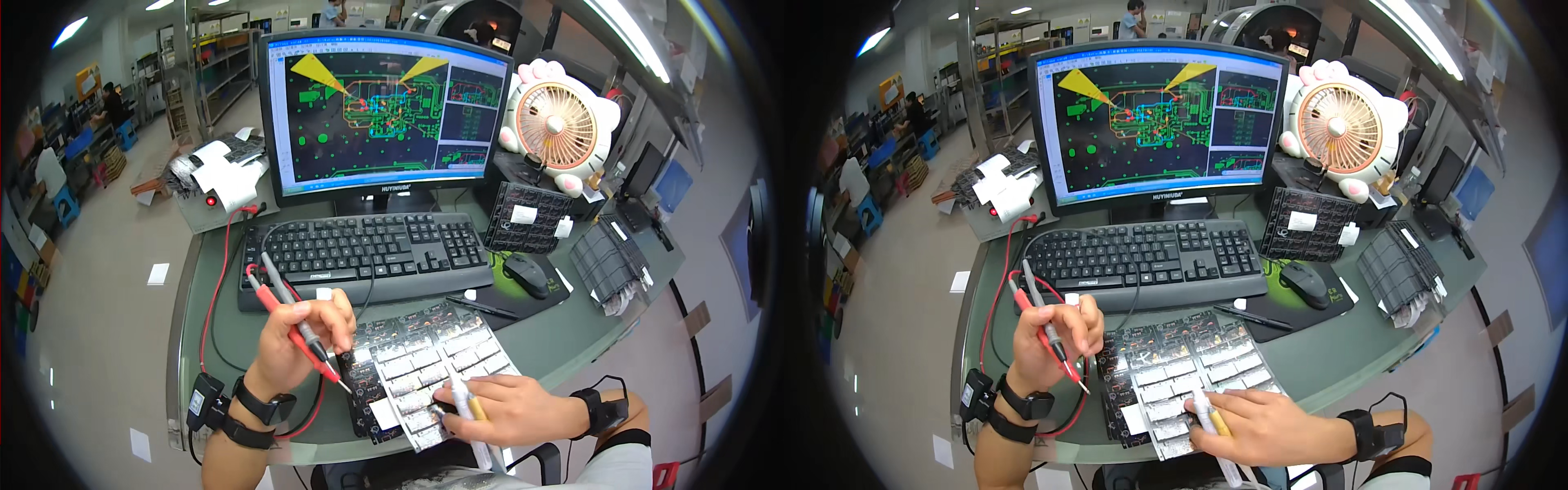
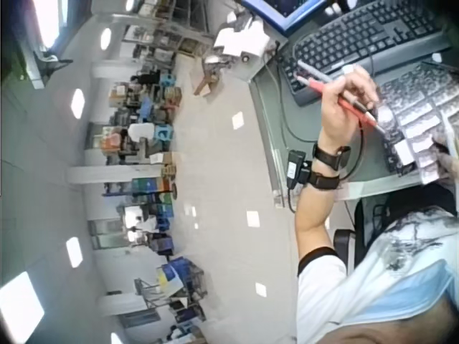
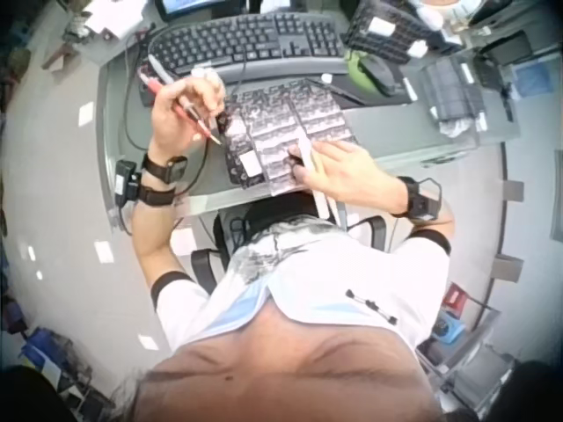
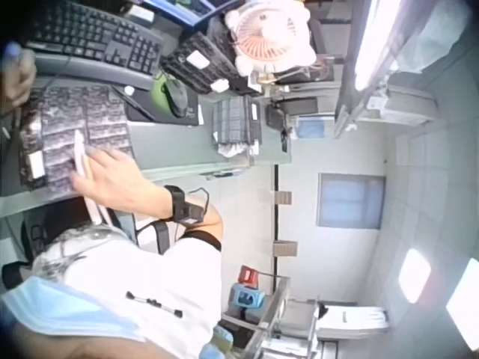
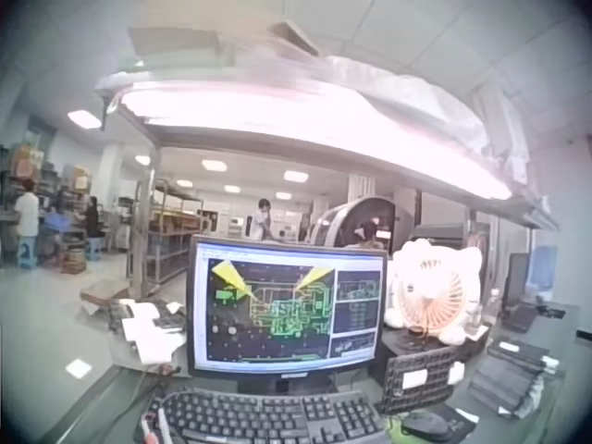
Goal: Inspecting and marking specific components on a printed circuit board panel using a test probe and a marker while referencing designs on a monitor.
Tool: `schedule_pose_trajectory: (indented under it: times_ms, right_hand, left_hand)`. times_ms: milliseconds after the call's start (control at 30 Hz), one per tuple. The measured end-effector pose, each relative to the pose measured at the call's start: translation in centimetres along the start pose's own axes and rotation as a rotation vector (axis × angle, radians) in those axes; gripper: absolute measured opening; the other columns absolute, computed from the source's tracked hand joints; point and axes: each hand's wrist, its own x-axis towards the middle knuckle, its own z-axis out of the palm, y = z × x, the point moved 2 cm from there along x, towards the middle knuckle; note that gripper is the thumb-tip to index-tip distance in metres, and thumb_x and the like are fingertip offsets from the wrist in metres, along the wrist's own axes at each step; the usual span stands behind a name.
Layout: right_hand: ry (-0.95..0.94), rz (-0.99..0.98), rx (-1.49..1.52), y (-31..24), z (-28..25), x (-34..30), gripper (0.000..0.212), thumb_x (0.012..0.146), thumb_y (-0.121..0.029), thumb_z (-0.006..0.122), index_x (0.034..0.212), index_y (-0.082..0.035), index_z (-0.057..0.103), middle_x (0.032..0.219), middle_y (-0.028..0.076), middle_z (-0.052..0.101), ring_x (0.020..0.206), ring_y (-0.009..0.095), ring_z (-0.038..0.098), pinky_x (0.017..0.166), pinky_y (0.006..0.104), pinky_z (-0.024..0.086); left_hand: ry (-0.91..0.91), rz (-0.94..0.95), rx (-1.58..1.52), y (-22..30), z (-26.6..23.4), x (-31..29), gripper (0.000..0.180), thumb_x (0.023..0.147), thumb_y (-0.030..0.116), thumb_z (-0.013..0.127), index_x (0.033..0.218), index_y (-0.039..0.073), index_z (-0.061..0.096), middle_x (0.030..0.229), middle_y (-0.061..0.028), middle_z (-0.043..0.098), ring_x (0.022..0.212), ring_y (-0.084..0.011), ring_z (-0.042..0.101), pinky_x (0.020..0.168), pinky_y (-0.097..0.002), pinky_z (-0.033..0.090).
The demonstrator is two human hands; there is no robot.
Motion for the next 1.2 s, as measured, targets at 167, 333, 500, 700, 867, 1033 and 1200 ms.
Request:
schedule_pose_trajectory:
  times_ms: [167, 333, 500, 700, 867, 1033, 1200]
  right_hand:
    - [0.363, 0.278, 0.041, 4.4, -5.1, -0.2, 0.041, 0.072, -0.003, 0.067, 0.113, -0.007, 0.064, 0.074, 0.003, 0.065, 0.057, 0.015, 0.062, 0.048, 0.0278, 0.048]
    - [0.869, 0.702, 0.572, 8.7, -5.1, -0.5, 0.016, 0.093, -0.015, 0.062, 0.104, -0.004, 0.061, 0.07, -0.003, 0.055, 0.065, 0.003, 0.05, 0.056, 0.0184, 0.04]
    - [1.117, 0.869, 1.386, 8.6, 0.6, -1.0, 0.018, 0.094, -0.014, 0.061, 0.109, -0.007, 0.054, 0.093, -0.001, 0.06, 0.081, 0.007, 0.058, 0.066, 0.0228, 0.049]
    - [0.93, 0.876, 1.569, 6.4, 2.5, -0.5, 0.013, 0.095, -0.018, 0.058, 0.101, -0.009, 0.051, 0.094, 0.002, 0.059, 0.087, 0.011, 0.06, 0.072, 0.0282, 0.054]
    - [0.822, 0.871, 1.2, 7.6, 2.1, -3.4, 0.035, 0.098, -0.034, 0.052, 0.114, -0.002, 0.048, 0.091, 0.011, 0.067, 0.077, 0.017, 0.065, 0.072, 0.0313, 0.055]
    - [0.895, 0.818, 0.936, 10.3, 0.3, -5.3, 0.058, 0.099, -0.05, 0.041, 0.112, 0.004, 0.055, 0.069, 0.011, 0.064, 0.054, 0.013, 0.059, 0.057, 0.0243, 0.051]
    - [0.73, 0.861, 1.102, 9.7, 1.2, -2.5, 0.025, 0.095, -0.028, 0.056, 0.084, -0.006, 0.054, 0.065, -0.001, 0.052, 0.056, 0.004, 0.051, 0.05, 0.0191, 0.041]
  left_hand:
    - [0.16, 0.099, 0.156, 0.5, 1.2, -0.2, 0.055, 0.092, 0.042, 0.03, 0.075, -0.002, 0.06, 0.08, -0.007, 0.045, 0.069, -0.0188, 0.047, 0.068, -0.032, 0.039]
    - [-0.037, 0.202, 0.344, 0.1, 4.7, 0.5, 0.054, 0.091, 0.038, 0.026, 0.084, -0.001, 0.063, 0.092, -0.0153, 0.063, 0.094, -0.0254, 0.055, 0.097, -0.0409, 0.035]
    - [-0.15, 0.108, 0.287, -1.6, 7.5, 1.0, 0.052, 0.092, 0.035, 0.025, 0.091, -0.001, 0.063, 0.094, -0.0159, 0.065, 0.099, -0.0244, 0.054, 0.1, -0.0399, 0.036]
    - [0.015, 0.151, 0.453, -3.1, 6.3, 1.2, 0.059, 0.093, 0.042, 0.025, 0.079, -0.003, 0.062, 0.084, -0.0159, 0.057, 0.08, -0.0246, 0.055, 0.079, -0.037, 0.044]
    - [-0.041, -0.022, 0.622, 0.0, 5.0, 2.4, 0.058, 0.089, 0.044, 0.033, 0.064, -0.002, 0.058, 0.069, -0.0106, 0.052, 0.065, -0.0188, 0.049, 0.066, -0.0318, 0.04]
    - [-0.293, -0.31, 0.628, 0.4, 4.0, 3.2, 0.048, 0.09, 0.033, 0.035, 0.061, 0.001, 0.057, 0.064, -0.0083, 0.054, 0.068, -0.0181, 0.048, 0.066, -0.0312, 0.04]
    - [-0.336, -0.521, 0.631, -0.6, 4.3, 3.6, 0.047, 0.091, 0.034, 0.038, 0.063, 0.001, 0.056, 0.065, -0.0067, 0.054, 0.067, -0.0166, 0.048, 0.063, -0.029, 0.038]
